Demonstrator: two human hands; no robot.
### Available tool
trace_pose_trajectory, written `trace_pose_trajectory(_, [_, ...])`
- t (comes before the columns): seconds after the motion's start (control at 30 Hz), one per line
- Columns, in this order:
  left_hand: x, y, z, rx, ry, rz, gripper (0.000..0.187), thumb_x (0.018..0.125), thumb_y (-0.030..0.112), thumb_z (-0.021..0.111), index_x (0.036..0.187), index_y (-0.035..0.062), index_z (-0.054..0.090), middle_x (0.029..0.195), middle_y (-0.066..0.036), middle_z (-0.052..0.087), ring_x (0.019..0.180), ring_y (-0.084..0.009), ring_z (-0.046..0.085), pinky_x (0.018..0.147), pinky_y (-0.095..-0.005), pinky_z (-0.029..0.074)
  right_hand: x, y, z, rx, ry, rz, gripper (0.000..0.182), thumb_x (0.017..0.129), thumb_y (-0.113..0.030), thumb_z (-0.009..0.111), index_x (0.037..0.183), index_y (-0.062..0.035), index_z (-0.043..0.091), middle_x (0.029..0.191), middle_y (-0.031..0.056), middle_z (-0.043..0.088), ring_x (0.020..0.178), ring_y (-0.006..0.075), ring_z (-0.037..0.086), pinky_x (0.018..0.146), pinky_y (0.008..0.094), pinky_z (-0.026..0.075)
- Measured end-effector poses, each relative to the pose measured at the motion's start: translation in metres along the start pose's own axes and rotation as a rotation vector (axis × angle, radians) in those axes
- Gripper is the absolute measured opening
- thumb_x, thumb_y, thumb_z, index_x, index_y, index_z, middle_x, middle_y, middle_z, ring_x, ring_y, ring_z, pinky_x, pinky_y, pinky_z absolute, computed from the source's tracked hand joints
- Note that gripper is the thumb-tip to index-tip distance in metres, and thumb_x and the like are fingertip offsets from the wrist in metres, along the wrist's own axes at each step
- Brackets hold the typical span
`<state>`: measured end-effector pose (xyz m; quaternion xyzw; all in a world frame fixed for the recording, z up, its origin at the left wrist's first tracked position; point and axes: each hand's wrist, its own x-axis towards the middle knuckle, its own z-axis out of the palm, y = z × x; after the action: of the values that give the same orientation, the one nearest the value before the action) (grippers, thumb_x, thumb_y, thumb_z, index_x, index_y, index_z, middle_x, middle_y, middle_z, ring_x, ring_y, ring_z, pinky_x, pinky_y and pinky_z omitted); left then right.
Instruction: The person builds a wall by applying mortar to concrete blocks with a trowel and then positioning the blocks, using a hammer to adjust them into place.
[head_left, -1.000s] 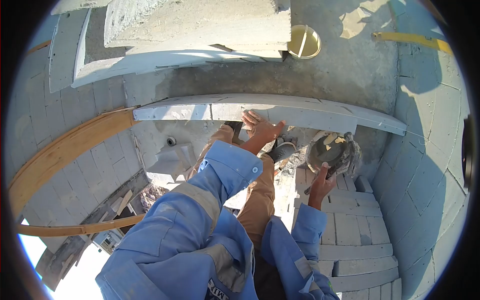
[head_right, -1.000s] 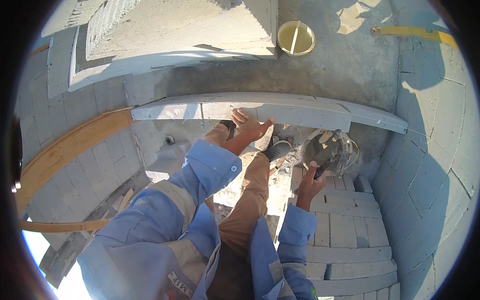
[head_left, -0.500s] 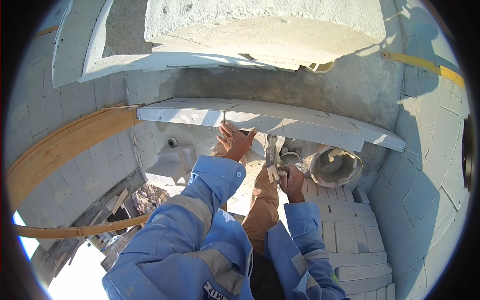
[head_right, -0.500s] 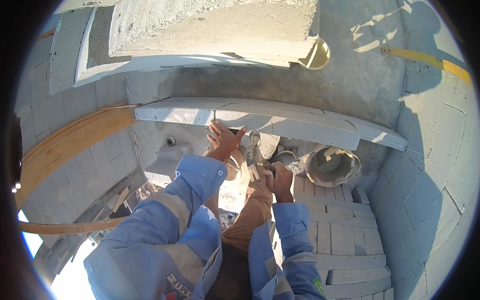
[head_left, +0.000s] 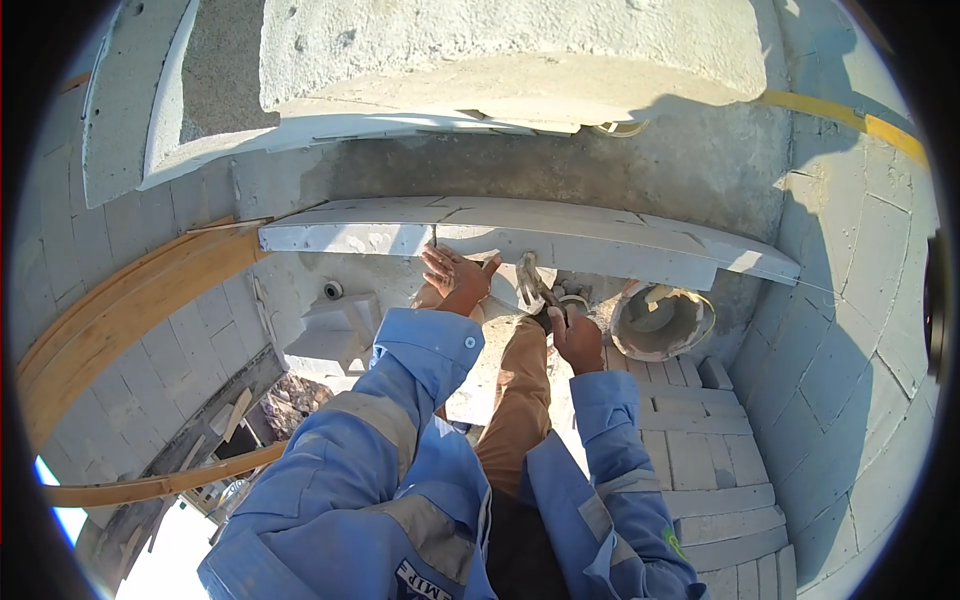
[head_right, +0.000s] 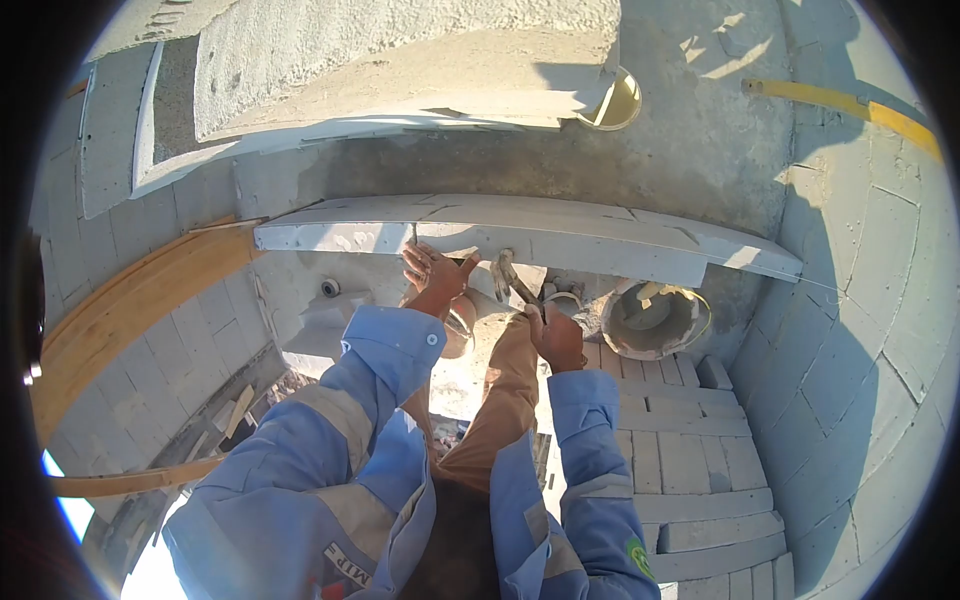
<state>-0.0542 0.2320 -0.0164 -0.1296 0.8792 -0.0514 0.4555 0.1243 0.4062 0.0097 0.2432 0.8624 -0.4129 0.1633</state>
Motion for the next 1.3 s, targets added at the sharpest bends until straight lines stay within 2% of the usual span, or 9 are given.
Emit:
trace_pose_trajectory(0.23, [-0.003,-0.002,-0.003,-0.054,0.039,0.054,0.132,0.078,0.08,0.051,0.145,-0.0171,-0.008,0.153,-0.036,-0.018,0.142,-0.047,-0.024,0.113,-0.0632,-0.002,-0.05,-0.002,0.012,0.429,0.103,0.318,0.049,0.098,-0.048,0.05,0.083,-0.0026,0.058,0.065,0.0217,0.058,0.061,0.042,0.058,0.055,0.0459,0.042])
trace_pose_trajectory(0.43, [-0.039,0.013,-0.009,-0.002,0.163,0.123,0.121,0.081,0.071,0.057,0.15,-0.0096,-0.002,0.158,-0.028,-0.014,0.148,-0.0402,-0.015,0.117,-0.0574,0.004,-0.093,0.015,-0.01,0.961,0.505,0.686,0.05,0.103,-0.044,0.042,0.072,-0.0055,0.05,0.06,-0.0033,0.039,0.053,0.0065,0.035,0.049,0.0279,0.029])
trace_pose_trajectory(0.53, [-0.069,0.042,0.018,0.063,0.32,0.446,0.117,0.079,0.064,0.064,0.151,-0.0084,0.006,0.158,-0.031,-0.006,0.148,-0.0422,-0.005,0.116,-0.0592,0.008,-0.092,0.039,-0.035,0.925,0.652,0.734,0.049,0.103,-0.045,0.04,0.08,-0.0043,0.051,0.057,-0.0032,0.036,0.05,0.0075,0.034,0.048,0.0277,0.03])
trace_pose_trajectory(0.67, [-0.12,0.102,0.024,0.268,0.343,0.836,0.114,0.077,0.06,0.067,0.153,-0.0035,0.01,0.16,-0.026,-0.001,0.149,-0.0385,0.003,0.117,-0.0581,0.011,-0.052,0.047,-0.085,1.584,0.923,0.903,0.044,0.104,-0.046,0.038,0.095,-0.0045,0.051,0.057,-0.0016,0.036,0.047,0.0113,0.034,0.046,0.0279,0.033])
trace_pose_trajectory(0.73, [-0.124,0.125,0.026,0.584,0.168,1.317,0.092,0.087,0.046,0.06,0.154,0.0025,0.015,0.162,-0.017,0.004,0.15,-0.032,0.007,0.117,-0.057,0.015,-0.035,0.074,-0.094,1.638,1.018,0.923,0.043,0.104,-0.046,0.037,0.099,-0.005,0.05,0.057,-0.0009,0.037,0.047,0.0123,0.035,0.045,0.0281,0.033])
trace_pose_trajectory(0.9, [-0.1,0.127,0.059,0.733,0.28,1.244,0.061,0.098,0.016,0.038,0.156,0.0123,0.018,0.164,-0.003,0.006,0.151,-0.025,0.007,0.117,-0.0542,0.018,-0.005,0.164,-0.091,2.461,0.866,0.936,0.04,0.104,-0.042,0.037,0.095,-0.0055,0.05,0.063,-0.0017,0.041,0.05,0.0111,0.04,0.045,0.0262,0.038])
trace_pose_trajectory(1.03, [-0.092,0.123,0.062,0.727,0.341,1.307,0.064,0.096,0.018,0.043,0.155,0.0097,0.018,0.164,-0.006,0.006,0.15,-0.0265,0.011,0.116,-0.0528,0.024,0.007,0.171,-0.085,2.242,0.803,0.893,0.041,0.102,-0.043,0.041,0.093,-0.0047,0.052,0.064,-0.0029,0.042,0.051,0.0102,0.041,0.046,0.0259,0.04])
trace_pose_trajectory(1.1, [-0.093,0.126,0.059,0.742,0.332,1.307,0.065,0.096,0.018,0.044,0.155,0.0101,0.017,0.164,-0.006,0.006,0.15,-0.0265,0.011,0.117,-0.0525,0.023,0.006,0.171,-0.098,2.544,0.352,0.779,0.042,0.101,-0.044,0.042,0.092,-0.0045,0.053,0.063,-0.0034,0.041,0.05,0.0092,0.041,0.046,0.0255,0.039])
trace_pose_trajectory(1.3, [-0.097,0.13,0.054,0.711,0.221,1.259,0.063,0.098,0.017,0.04,0.156,0.0134,0.015,0.164,-0.002,0.002,0.151,-0.0243,0.007,0.118,-0.053,0.019,-0.012,0.159,-0.137,1.786,0.604,1.016,0.038,0.101,-0.044,0.045,0.097,-0.0073,0.055,0.064,-0.0032,0.043,0.049,0.009,0.041,0.043,0.0241,0.035])
